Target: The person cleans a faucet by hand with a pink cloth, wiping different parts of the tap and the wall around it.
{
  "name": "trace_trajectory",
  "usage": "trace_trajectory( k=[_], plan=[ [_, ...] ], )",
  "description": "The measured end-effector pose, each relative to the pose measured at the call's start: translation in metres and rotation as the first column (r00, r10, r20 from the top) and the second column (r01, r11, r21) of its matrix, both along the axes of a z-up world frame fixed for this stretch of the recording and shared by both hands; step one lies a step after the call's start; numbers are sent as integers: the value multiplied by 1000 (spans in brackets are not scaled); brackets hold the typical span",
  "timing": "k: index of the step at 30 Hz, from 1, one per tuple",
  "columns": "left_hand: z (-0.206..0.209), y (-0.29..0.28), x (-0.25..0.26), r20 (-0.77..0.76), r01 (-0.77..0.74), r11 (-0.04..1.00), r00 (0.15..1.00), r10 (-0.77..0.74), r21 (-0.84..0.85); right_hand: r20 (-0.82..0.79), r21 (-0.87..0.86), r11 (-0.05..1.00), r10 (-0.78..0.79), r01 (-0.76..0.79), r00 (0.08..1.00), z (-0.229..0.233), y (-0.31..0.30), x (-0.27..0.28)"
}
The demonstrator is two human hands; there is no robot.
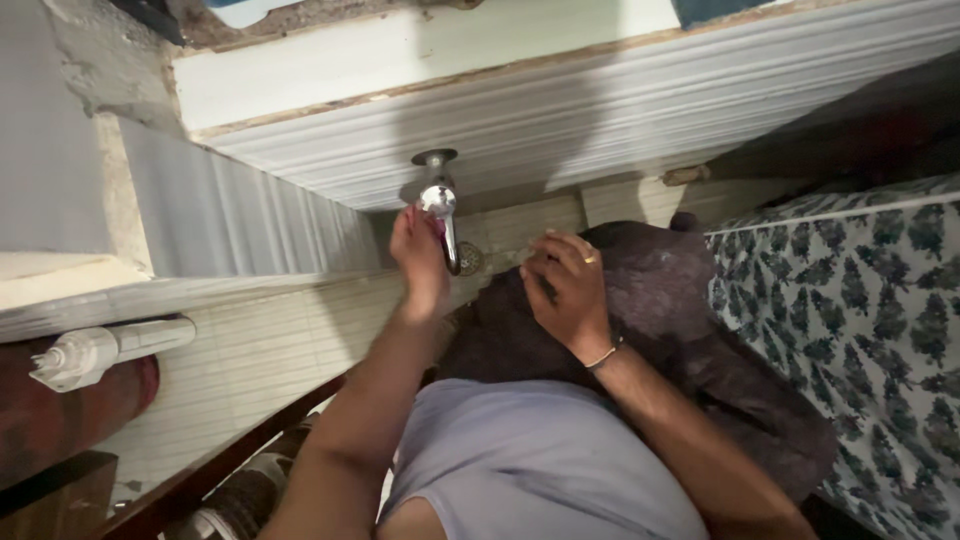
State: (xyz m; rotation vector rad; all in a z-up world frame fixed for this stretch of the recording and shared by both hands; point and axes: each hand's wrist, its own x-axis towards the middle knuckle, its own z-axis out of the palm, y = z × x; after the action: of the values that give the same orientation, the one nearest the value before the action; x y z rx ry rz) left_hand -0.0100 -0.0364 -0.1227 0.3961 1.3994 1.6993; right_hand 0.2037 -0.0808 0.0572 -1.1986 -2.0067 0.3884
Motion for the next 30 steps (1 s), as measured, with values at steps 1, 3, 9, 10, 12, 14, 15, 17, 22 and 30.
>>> trace_trajectory(
  k=[1, 3, 9, 10, 12, 14, 15, 17, 22, 30],
  plan=[
    [-1, 6, -3, 62, -16, 999, 998, 18, -31, -12, 6, 1000, 5, -5, 1000, 0, 1, 1],
    [2, 23, -12, 103, -35, 994, 994, 24, 102, -28, 16, 1000, 3, -2, 1000, 1, 2, 0],
    [25, 61, -23, 365, -60, 993, 931, 20, 98, -7, -44, 999, 4, -4, 1000, 2, 0, 4],
    [30, 55, -23, 346, -16, 998, 938, -5, 59, -18, -34, 999, 2, -3, 1000, 2, 0, 4],
    [40, 50, -25, 339, 28, 997, 939, -50, 69, -36, -25, 1000, 0, -1, 999, 1, 2, 3],
    [45, 48, -35, 333, 77, 994, 938, -98, 76, -36, 2, 1000, -17, 18, 999, 1, 3, 4],
    [47, 47, -45, 285, 165, 986, 945, -157, -3, -38, -4, 1000, -20, 20, 999, 1, 3, 4],
    [46, 41, -51, 242, 239, 967, 947, -211, -88, -82, -11, 1000, 24, -25, 996, 1, 4, 3],
    [33, 12, -40, 250, 202, 957, 957, -148, -207, -83, -15, 1000, 12, -13, 996, 1, 7, -1],
    [64, 27, -22, 535, 306, 951, 798, -277, 36, -123, -40, 998, 40, -45, 992, 2, 5, 2]
  ],
)
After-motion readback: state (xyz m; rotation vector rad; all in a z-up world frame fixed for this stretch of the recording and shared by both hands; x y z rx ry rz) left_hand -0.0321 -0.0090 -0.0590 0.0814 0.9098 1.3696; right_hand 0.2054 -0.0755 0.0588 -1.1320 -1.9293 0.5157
